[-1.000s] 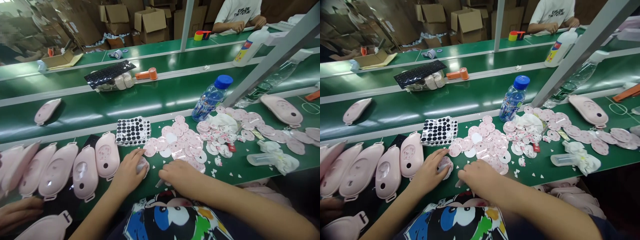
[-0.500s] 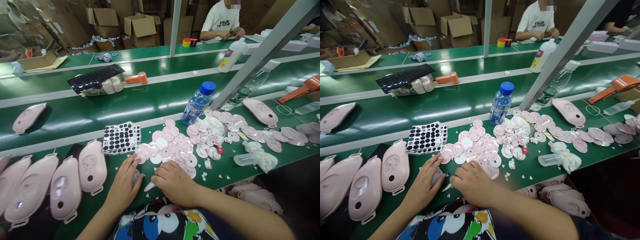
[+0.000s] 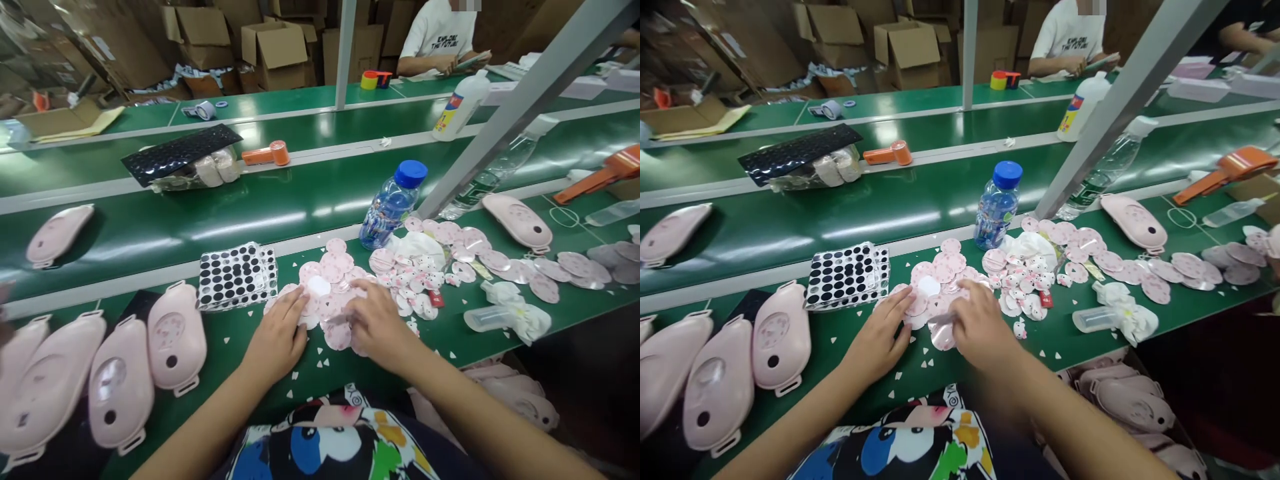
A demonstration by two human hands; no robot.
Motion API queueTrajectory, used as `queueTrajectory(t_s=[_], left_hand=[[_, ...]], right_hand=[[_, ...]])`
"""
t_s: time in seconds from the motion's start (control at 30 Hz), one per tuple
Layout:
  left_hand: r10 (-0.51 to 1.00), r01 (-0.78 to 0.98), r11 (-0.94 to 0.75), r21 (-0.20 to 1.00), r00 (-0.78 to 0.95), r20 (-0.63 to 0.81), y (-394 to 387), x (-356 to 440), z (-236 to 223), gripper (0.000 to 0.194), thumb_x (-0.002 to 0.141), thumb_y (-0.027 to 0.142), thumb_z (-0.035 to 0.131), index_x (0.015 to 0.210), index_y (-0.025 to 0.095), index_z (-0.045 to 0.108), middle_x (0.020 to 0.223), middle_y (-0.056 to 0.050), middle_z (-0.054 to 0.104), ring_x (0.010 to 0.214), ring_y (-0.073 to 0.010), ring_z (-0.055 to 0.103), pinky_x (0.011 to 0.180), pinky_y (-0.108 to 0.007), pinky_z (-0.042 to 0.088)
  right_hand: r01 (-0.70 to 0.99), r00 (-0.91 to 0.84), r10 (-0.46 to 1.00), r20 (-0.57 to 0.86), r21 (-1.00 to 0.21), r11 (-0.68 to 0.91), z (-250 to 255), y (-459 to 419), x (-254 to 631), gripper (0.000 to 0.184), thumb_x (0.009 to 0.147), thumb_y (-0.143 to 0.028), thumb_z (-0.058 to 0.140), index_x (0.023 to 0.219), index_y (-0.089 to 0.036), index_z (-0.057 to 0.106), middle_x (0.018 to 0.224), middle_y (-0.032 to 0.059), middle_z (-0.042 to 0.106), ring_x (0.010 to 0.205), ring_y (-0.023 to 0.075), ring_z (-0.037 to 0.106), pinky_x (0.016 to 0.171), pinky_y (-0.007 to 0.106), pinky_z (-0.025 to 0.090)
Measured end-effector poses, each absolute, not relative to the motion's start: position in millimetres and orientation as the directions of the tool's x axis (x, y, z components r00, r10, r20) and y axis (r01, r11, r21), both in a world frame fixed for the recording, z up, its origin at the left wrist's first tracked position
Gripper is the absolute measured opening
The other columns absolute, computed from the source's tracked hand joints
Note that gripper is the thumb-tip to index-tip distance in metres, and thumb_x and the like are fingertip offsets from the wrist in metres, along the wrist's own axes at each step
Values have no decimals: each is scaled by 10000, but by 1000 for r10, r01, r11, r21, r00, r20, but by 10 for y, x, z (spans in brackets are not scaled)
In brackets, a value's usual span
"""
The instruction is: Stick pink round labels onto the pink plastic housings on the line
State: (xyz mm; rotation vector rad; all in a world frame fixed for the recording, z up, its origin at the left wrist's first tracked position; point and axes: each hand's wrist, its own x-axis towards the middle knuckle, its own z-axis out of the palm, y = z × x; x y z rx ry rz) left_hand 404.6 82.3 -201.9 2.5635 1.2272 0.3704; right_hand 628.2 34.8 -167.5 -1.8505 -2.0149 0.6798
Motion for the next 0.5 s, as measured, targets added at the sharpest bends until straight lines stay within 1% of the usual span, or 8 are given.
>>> queueTrajectory(t_s=[0.1, 0.13, 0.2, 0.3, 0.37, 0.43, 0.5], left_hand=[[810, 709, -567, 419, 571, 130, 1056, 4212, -1997, 429, 906, 196, 346, 1318, 147, 458, 1448, -123, 436, 1343, -258, 389, 1122, -471, 328], [824, 717, -545, 435, 554, 120, 1122, 4261, -2011, 436, 908, 211, 344, 1327, 146, 449, 1467, -125, 410, 1361, -269, 362, 1130, -487, 308], [853, 736, -491, 466, 514, 86, 1210, 4343, -2061, 469, 909, 241, 347, 1365, 150, 405, 1502, -130, 355, 1392, -291, 309, 1137, -519, 276], [870, 729, -461, 506, 484, 94, 1233, 4406, -2149, 529, 892, 236, 362, 1411, 140, 330, 1515, -151, 324, 1407, -292, 282, 1145, -523, 255], [864, 706, -481, 521, 483, 143, 1213, 4409, -2194, 575, 885, 239, 372, 1437, 116, 267, 1510, -174, 325, 1405, -287, 286, 1141, -515, 263], [857, 689, -501, 524, 481, 186, 1196, 4403, -2224, 607, 902, 294, 378, 1455, 107, 212, 1506, -190, 325, 1401, -290, 295, 1131, -514, 278], [851, 692, -514, 507, 485, 201, 1192, 4402, -2243, 629, 919, 380, 384, 1461, 117, 204, 1512, -188, 316, 1401, -297, 293, 1131, -512, 273]], right_hand=[[871, -51, 962, -269, -483, -89, -1572, 733, 6401, 132, 865, -195, 417, 891, -175, 545, 1503, 112, 230, 1392, 310, 199, 1081, 481, 251], [880, -54, 950, -309, -464, -101, -1560, 888, 6411, 150, 871, -214, 418, 919, -165, 551, 1519, 126, 195, 1405, 321, 178, 1087, 477, 244], [894, -64, 934, -350, -436, -103, -1566, 1184, 6382, 195, 857, -236, 456, 988, -143, 566, 1523, 160, 181, 1404, 351, 185, 1086, 468, 248], [914, -70, 914, -400, -392, -101, -1600, 1474, 6259, 301, 790, -228, 551, 1073, -128, 582, 1493, 198, 238, 1357, 406, 261, 1029, 480, 317], [926, -68, 907, -415, -366, -98, -1605, 1531, 6174, 395, 755, -204, 585, 1144, -136, 565, 1433, 208, 329, 1297, 409, 345, 972, 471, 367], [930, -73, 907, -414, -357, -89, -1597, 1512, 6114, 556, 737, -190, 605, 1278, -169, 480, 1351, 194, 418, 1217, 372, 441, 923, 435, 401], [929, -81, 903, -421, -361, -84, -1588, 1465, 6080, 762, 720, -193, 635, 1413, -197, 318, 1284, 179, 477, 1135, 327, 517, 874, 391, 426]])
